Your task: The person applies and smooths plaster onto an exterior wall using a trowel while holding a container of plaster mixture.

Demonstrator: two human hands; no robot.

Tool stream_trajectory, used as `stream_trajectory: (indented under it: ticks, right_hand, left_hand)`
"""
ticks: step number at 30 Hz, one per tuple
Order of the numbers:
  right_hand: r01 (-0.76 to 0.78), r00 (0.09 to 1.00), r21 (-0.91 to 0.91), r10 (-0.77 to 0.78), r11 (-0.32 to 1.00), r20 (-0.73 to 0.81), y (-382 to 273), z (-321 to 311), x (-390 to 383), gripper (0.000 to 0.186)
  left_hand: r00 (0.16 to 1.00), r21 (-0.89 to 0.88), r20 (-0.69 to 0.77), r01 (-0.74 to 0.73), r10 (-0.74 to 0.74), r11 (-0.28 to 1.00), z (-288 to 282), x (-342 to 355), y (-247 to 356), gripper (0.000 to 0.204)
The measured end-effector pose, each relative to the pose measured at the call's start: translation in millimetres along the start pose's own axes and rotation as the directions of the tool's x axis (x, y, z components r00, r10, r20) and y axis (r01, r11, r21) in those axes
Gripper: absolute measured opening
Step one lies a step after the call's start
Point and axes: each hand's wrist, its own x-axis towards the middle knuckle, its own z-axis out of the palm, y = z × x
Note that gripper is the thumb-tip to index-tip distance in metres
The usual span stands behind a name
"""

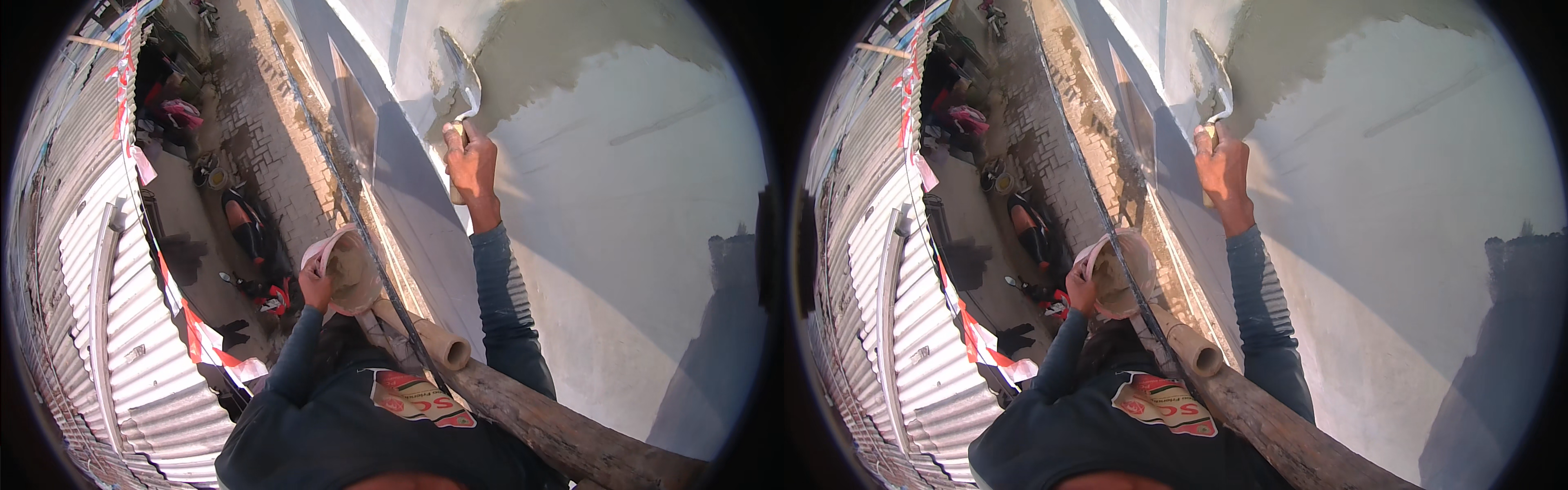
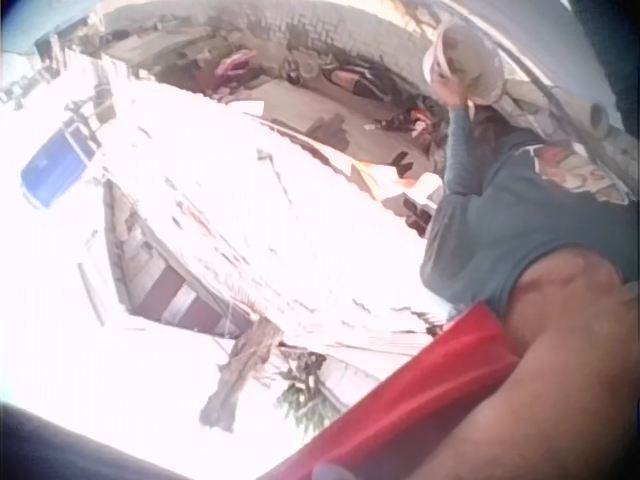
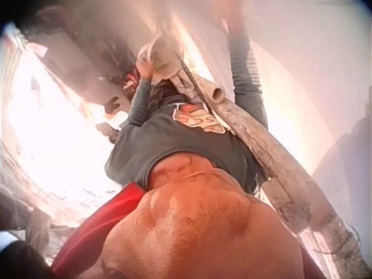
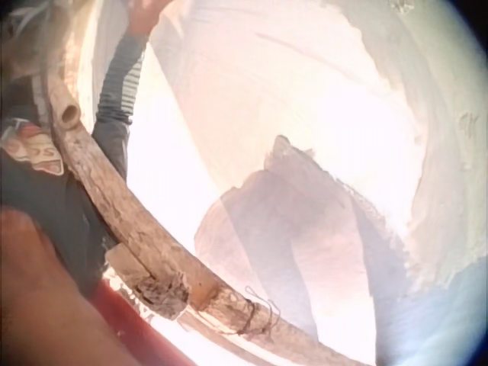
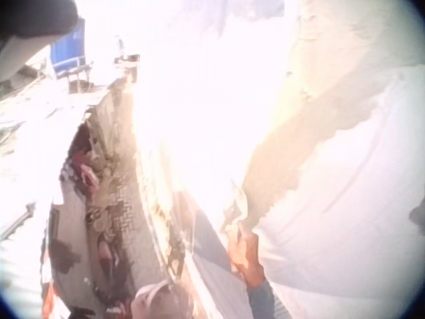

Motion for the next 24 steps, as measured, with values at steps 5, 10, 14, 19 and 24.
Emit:
stream_trajectory:
  ticks: [5,10,14,19,24]
  right_hand:
    - [-0.121,0.989,0.24,0.097,0.963,0.111,4,-24,-41,0.028]
    - [-0.333,0.931,0.129,0.304,0.934,0.203,59,-23,-84,0.028]
    - [-0.427,0.875,0.003,0.412,0.904,0.255,64,-17,-109,0.027]
    - [-0.499,0.822,0.01,0.47,0.867,0.321,73,-28,-151,0.023]
    - [-0.422,0.849,-0.077,0.424,0.903,0.316,73,-60,-174,0.029]
  left_hand:
    - [0.991,0.173,0.019,0.129,-0.135,0.976,-8,0,-17,0.03]
    - [0.984,0.192,0.065,0.152,-0.167,0.969,-8,2,-7,0.037]
    - [0.995,0.159,0.046,0.078,-0.086,0.984,-15,1,-18,0.039]
    - [0.998,0.041,0.024,0.056,-0.057,0.998,-9,-1,-31,0.039]
    - [0.998,0.087,0.033,0.05,-0.053,0.995,-4,1,-28,0.035]
